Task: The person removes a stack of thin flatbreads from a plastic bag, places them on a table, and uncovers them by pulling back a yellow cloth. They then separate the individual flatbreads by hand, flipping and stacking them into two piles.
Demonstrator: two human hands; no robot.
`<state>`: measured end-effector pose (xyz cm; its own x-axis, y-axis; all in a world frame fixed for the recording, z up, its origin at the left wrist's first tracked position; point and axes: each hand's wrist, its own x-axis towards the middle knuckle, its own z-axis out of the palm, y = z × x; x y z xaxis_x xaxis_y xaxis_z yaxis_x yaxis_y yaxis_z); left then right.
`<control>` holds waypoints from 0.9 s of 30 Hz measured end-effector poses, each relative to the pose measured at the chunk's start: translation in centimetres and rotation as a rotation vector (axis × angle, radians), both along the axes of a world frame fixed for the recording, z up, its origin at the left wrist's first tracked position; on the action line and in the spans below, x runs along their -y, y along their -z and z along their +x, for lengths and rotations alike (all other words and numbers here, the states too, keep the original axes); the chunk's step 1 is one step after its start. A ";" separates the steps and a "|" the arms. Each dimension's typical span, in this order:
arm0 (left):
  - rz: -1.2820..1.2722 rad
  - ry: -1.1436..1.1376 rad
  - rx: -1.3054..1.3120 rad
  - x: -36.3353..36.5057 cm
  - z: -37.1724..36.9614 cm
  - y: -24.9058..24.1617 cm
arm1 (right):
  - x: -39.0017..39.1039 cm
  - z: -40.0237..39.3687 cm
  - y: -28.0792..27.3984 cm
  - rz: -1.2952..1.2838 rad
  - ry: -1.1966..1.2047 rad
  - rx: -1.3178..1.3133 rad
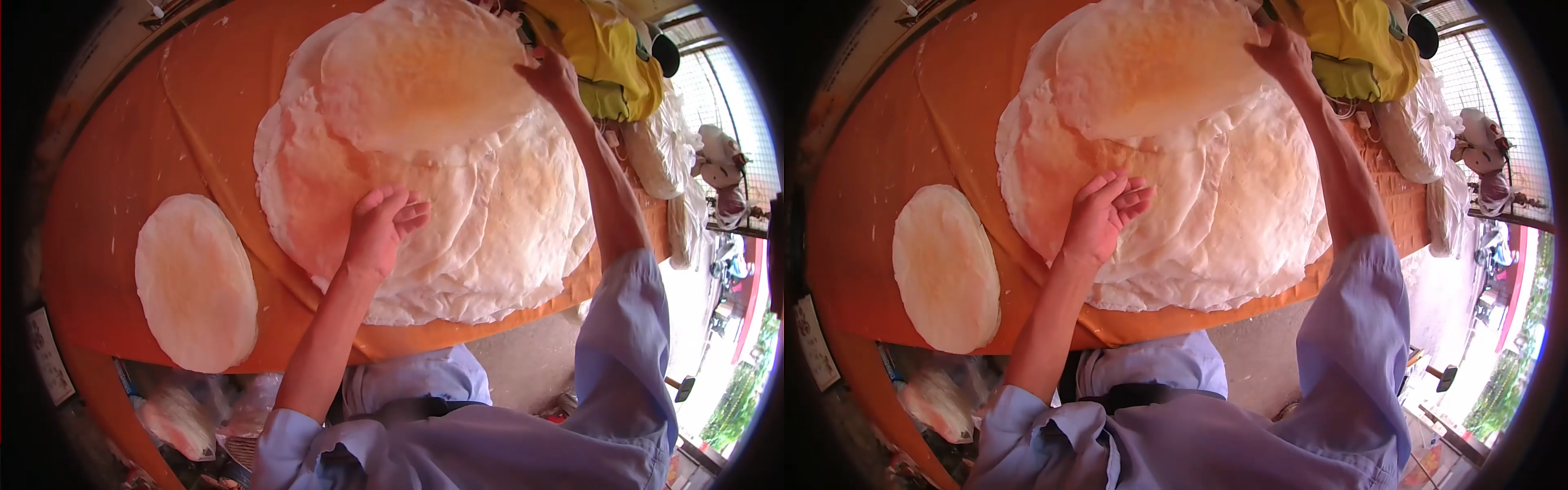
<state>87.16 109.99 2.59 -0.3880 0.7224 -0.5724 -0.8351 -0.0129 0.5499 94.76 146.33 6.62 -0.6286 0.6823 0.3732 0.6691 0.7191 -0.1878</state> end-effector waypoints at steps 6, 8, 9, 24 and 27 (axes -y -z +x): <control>0.104 -0.068 0.015 -2.5 -1.1 1.2 | 14.1 0.2 1.8 -0.148 -0.711 0.083; 0.134 -0.052 0.019 -3.1 -1.5 1.7 | 16.3 0.7 3.1 -0.117 -0.727 0.124; 0.149 -0.047 0.021 -3.4 -1.7 1.8 | 16.2 0.8 3.2 -0.140 -0.691 0.095; -0.266 -0.056 -0.385 8.8 -1.2 0.6 | 13.9 -2.6 -5.4 0.307 -0.474 0.163; -0.425 -0.256 -0.507 14.7 -0.7 2.4 | 20.5 -1.2 -8.7 0.265 -0.577 0.111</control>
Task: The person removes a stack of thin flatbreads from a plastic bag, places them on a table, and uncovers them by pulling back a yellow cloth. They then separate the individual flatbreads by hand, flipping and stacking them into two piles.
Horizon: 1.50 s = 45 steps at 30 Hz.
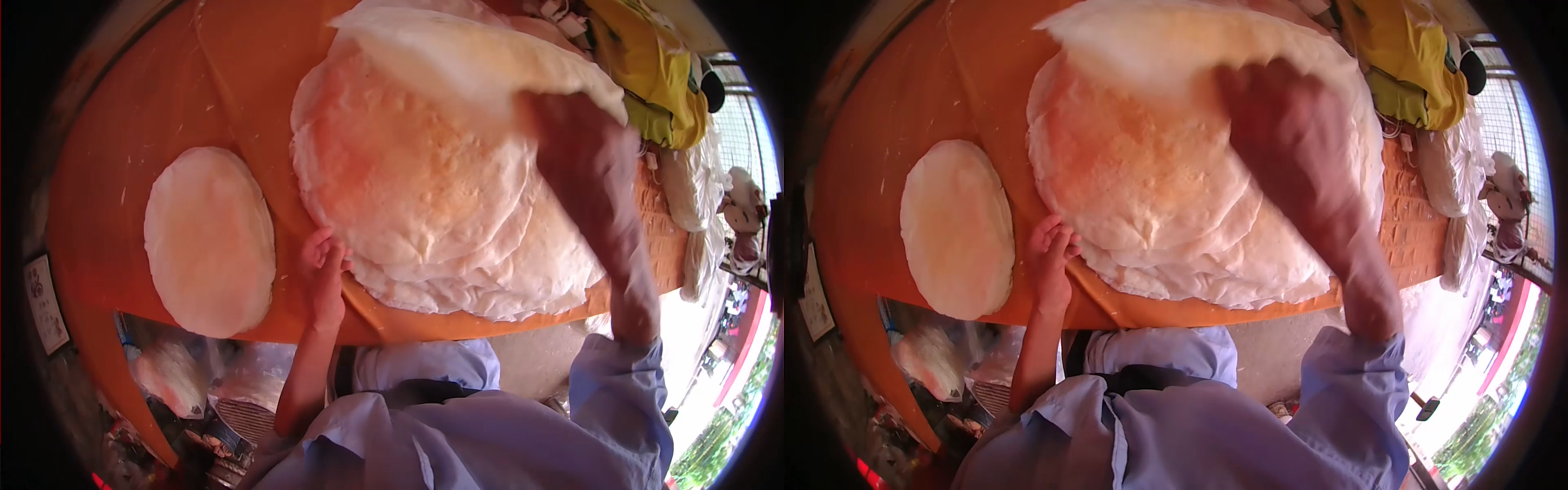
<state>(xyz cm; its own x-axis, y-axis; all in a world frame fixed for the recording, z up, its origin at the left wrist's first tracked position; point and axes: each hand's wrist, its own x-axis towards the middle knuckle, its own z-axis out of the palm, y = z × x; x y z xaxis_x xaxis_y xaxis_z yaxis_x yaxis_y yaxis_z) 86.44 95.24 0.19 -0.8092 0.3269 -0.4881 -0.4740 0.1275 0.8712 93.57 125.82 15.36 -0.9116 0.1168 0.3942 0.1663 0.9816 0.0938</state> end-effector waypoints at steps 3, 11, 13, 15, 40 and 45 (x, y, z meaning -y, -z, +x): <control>0.040 -0.091 0.111 2.3 -0.1 0.4 | 5.2 1.6 5.9 -0.271 -0.107 0.253; 0.174 -0.044 0.199 2.3 -1.8 0.4 | 10.3 1.6 6.2 -0.395 -0.060 0.318; 0.171 -0.038 0.087 1.9 -2.0 0.4 | 11.5 2.4 9.7 -0.473 -0.068 0.362; 0.280 -0.025 0.189 1.5 -2.2 -0.2 | 11.9 2.0 9.9 -0.464 -0.089 0.340; 0.312 0.105 0.439 1.8 2.7 0.8 | 9.7 3.5 7.4 -0.281 0.033 0.405; 0.186 0.195 0.455 1.2 2.2 -0.2 | 10.7 6.1 10.0 -0.418 0.070 0.347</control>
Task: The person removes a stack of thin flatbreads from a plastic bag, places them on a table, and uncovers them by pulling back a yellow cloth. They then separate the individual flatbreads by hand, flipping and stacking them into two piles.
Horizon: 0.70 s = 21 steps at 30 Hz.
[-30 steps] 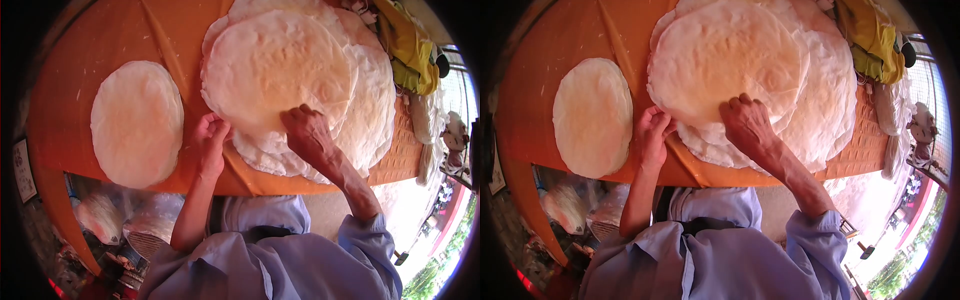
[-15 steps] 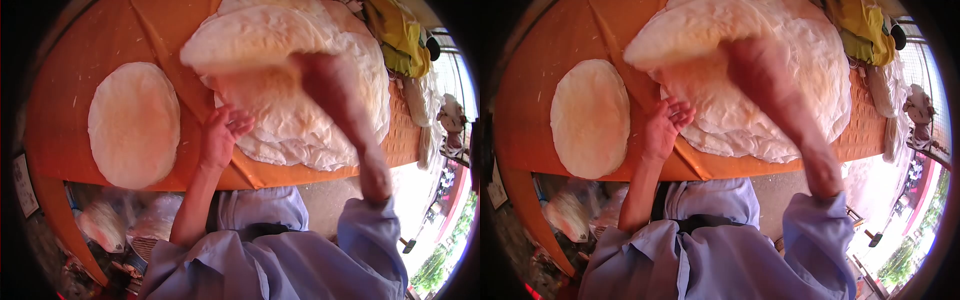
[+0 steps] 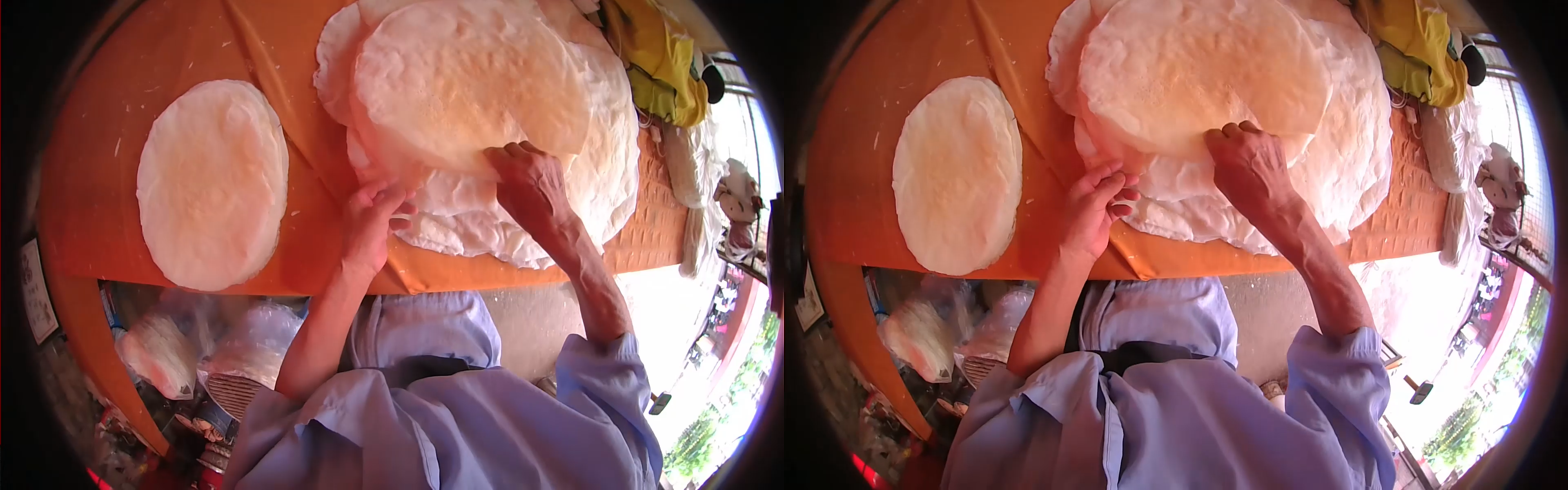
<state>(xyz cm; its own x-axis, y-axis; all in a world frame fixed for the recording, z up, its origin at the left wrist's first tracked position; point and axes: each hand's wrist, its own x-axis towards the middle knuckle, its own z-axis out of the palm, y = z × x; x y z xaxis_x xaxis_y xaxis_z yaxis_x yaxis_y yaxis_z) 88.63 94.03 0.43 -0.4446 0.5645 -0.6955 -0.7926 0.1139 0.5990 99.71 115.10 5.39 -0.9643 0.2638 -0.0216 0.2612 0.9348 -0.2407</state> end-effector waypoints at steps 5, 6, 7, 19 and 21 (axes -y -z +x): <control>0.145 -0.113 0.157 -0.8 0.5 0.9 | 0.0 -0.6 -0.9 -0.040 -0.015 0.008; 0.194 -0.141 0.163 -0.8 1.0 1.0 | 0.7 -0.6 -0.4 -0.056 -0.010 -0.010; 0.247 -0.172 0.164 -0.8 1.3 1.0 | 1.2 -0.6 0.1 -0.066 -0.008 -0.032; 0.495 -0.233 0.130 -1.6 1.1 0.4 | -1.7 -2.0 -2.0 0.218 0.112 0.092; 0.429 -0.160 0.129 -0.6 1.6 0.6 | -4.3 -3.6 -11.0 0.323 0.244 0.027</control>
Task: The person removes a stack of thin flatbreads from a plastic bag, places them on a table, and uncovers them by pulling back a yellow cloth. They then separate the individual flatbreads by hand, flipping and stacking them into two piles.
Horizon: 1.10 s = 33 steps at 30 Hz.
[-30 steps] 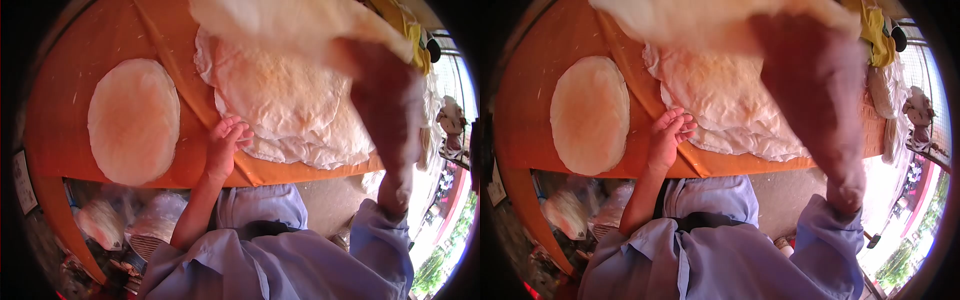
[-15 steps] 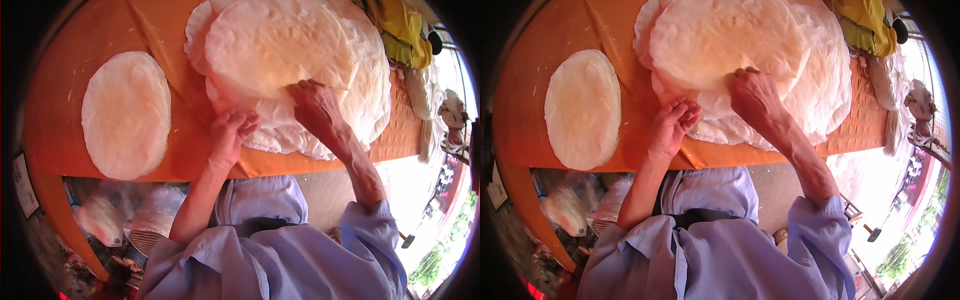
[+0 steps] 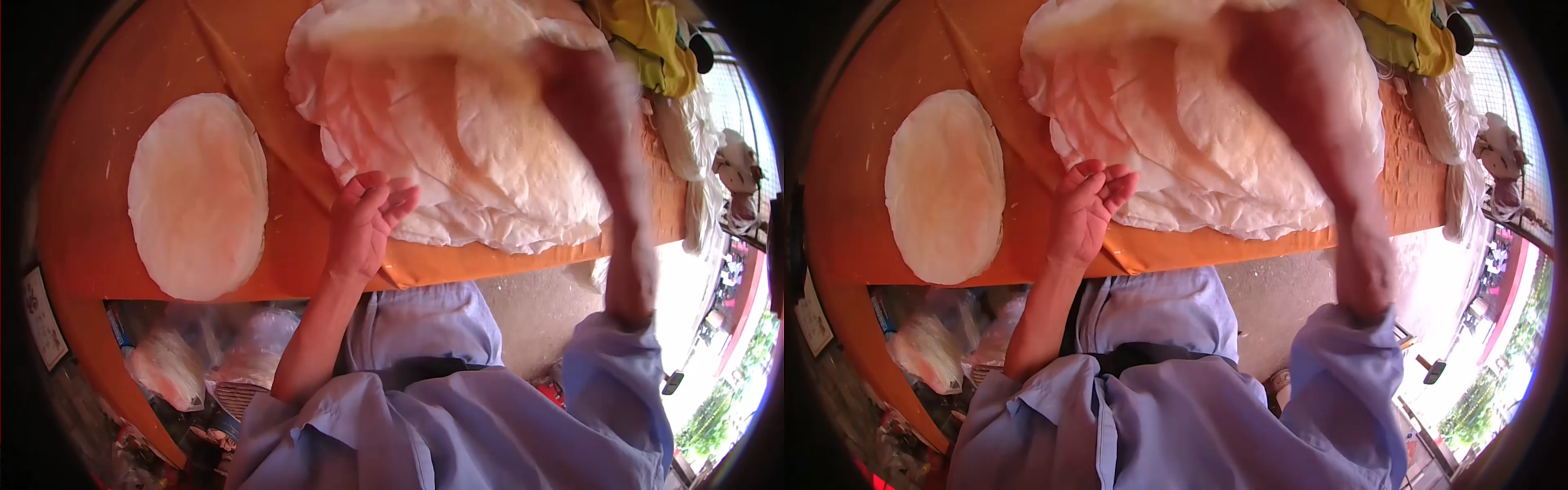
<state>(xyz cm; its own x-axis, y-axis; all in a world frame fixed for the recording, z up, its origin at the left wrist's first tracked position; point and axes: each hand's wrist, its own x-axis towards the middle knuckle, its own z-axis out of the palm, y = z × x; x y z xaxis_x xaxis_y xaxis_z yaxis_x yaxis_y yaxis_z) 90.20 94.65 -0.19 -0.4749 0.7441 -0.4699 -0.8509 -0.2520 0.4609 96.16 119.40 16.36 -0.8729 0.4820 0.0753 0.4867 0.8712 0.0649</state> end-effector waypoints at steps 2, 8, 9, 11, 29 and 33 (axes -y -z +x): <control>-0.088 0.087 0.001 0.5 0.5 -0.3 | -0.5 0.9 -2.9 -0.049 0.000 -0.241; -0.168 0.257 -0.045 -2.1 2.2 -1.5 | 1.2 2.8 0.7 -0.092 -0.180 -0.212; -0.147 0.285 -0.050 -3.2 2.6 -1.4 | 0.3 2.7 3.3 -0.257 -0.072 -0.083; -0.106 0.354 -0.062 -5.4 3.6 -1.6 | -3.0 2.2 7.5 -0.312 -0.072 0.034; -0.051 0.398 0.139 -10.3 7.9 -1.3 | -0.6 14.4 8.7 -0.334 0.074 0.021; 0.063 0.397 0.185 -10.9 7.7 -1.9 | 1.2 15.4 8.9 -0.399 -0.080 -0.147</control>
